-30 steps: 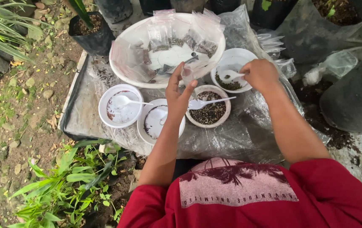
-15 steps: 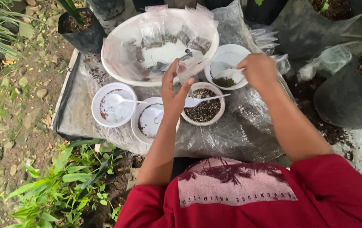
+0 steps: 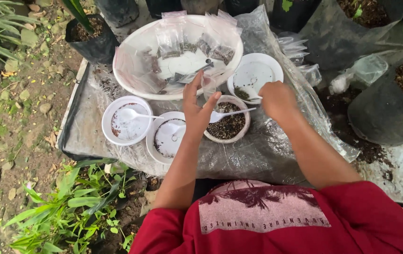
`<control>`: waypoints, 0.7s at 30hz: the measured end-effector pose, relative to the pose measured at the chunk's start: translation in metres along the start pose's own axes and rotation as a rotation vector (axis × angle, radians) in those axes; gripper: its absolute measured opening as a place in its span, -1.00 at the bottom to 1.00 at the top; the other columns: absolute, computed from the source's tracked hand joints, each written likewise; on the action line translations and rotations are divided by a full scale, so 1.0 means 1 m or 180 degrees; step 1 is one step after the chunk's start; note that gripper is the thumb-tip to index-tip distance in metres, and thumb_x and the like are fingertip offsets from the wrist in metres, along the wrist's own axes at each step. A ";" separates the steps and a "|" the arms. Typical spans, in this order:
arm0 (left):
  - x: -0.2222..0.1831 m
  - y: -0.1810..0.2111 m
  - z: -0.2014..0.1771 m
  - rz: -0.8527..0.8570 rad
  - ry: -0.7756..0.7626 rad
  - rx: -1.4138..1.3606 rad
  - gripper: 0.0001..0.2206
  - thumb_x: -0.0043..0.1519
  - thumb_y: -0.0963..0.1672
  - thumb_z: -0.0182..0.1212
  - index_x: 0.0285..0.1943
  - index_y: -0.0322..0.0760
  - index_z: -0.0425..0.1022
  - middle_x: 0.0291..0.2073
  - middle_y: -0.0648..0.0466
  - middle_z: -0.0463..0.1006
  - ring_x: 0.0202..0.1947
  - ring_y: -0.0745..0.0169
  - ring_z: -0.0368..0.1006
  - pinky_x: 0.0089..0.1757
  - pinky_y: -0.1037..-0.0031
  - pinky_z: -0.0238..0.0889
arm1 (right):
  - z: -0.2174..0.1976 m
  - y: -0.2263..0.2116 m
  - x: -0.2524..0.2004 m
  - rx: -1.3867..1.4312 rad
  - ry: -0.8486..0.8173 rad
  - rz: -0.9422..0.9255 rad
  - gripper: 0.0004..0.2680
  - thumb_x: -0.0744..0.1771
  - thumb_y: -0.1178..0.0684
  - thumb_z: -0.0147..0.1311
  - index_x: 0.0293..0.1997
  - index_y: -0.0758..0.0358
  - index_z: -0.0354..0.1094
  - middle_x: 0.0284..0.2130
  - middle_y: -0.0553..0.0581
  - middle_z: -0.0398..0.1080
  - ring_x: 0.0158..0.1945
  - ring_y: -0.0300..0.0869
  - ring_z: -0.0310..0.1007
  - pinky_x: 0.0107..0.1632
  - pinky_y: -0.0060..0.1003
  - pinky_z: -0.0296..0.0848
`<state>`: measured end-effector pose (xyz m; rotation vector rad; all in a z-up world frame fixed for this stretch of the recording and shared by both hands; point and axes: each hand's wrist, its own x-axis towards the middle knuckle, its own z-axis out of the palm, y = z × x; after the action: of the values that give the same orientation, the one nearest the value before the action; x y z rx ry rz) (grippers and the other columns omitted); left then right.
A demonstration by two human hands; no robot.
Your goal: Filling small plastic bags with seeds and soil using spoons and hands at a nursery table.
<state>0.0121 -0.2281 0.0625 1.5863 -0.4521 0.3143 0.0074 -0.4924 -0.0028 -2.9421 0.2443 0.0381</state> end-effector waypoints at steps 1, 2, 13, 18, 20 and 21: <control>0.000 0.006 -0.001 -0.0005 0.0004 0.0007 -0.36 0.24 -0.02 0.44 0.50 -0.12 0.28 0.28 -0.05 0.40 0.26 0.05 0.26 0.40 0.09 -0.44 | -0.001 -0.002 0.002 0.0004 -0.0006 -0.0007 -0.91 0.29 0.18 0.17 -0.26 0.19 0.62 -0.39 0.29 0.58 -0.23 0.18 0.62 -0.24 0.03 0.62; 0.000 0.012 -0.002 0.0002 -0.0025 0.0035 -0.36 0.23 -0.01 0.44 0.49 -0.14 0.28 0.26 -0.08 0.42 0.28 0.00 0.27 0.41 0.07 -0.49 | -0.003 -0.005 0.004 0.0215 0.0007 -0.0062 -0.91 0.30 0.18 0.18 -0.21 0.24 0.62 -0.36 0.35 0.57 -0.22 0.20 0.61 -0.26 0.06 0.62; -0.002 0.004 -0.005 0.0650 -0.0224 0.0722 -0.35 0.17 0.01 0.49 0.42 -0.18 0.32 0.06 -0.03 0.52 0.15 0.08 0.42 0.37 0.00 -0.45 | -0.062 -0.020 -0.001 0.0943 -0.0315 0.0004 -0.85 0.33 0.07 0.22 -0.02 0.11 0.61 -0.22 0.26 0.61 -0.02 0.19 0.58 0.00 0.05 0.57; 0.001 -0.008 -0.004 0.1050 -0.0157 0.1753 -0.33 0.13 0.07 0.50 0.35 -0.27 0.37 0.01 -0.09 0.52 0.09 0.06 0.47 0.33 0.08 -0.35 | -0.078 -0.016 -0.003 0.0813 -0.0109 -0.0036 -0.84 0.34 0.06 0.16 -0.01 0.00 0.61 -0.22 0.21 0.61 -0.04 0.22 0.57 0.03 0.08 0.55; 0.003 -0.003 -0.005 0.1049 -0.0150 0.1814 -0.35 0.14 0.05 0.49 0.35 -0.30 0.36 0.00 -0.10 0.52 0.07 0.04 0.47 0.32 0.06 -0.34 | -0.116 -0.037 -0.024 0.0712 -0.0087 -0.0085 -0.84 0.35 0.05 0.14 -0.02 -0.01 0.62 -0.23 0.21 0.61 -0.06 0.25 0.57 0.03 0.10 0.55; 0.001 0.000 -0.005 0.1029 -0.0160 0.1865 -0.36 0.16 0.03 0.49 0.34 -0.32 0.36 -0.02 -0.12 0.52 0.04 0.02 0.47 0.30 0.05 -0.32 | -0.133 -0.046 -0.036 0.0612 -0.0085 -0.0114 -0.84 0.36 0.03 0.12 -0.03 -0.02 0.62 -0.24 0.22 0.62 -0.08 0.27 0.56 0.04 0.13 0.55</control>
<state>0.0136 -0.2234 0.0635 2.0925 -0.7009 0.7022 -0.0189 -0.4671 0.1382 -2.7521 0.1806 0.0459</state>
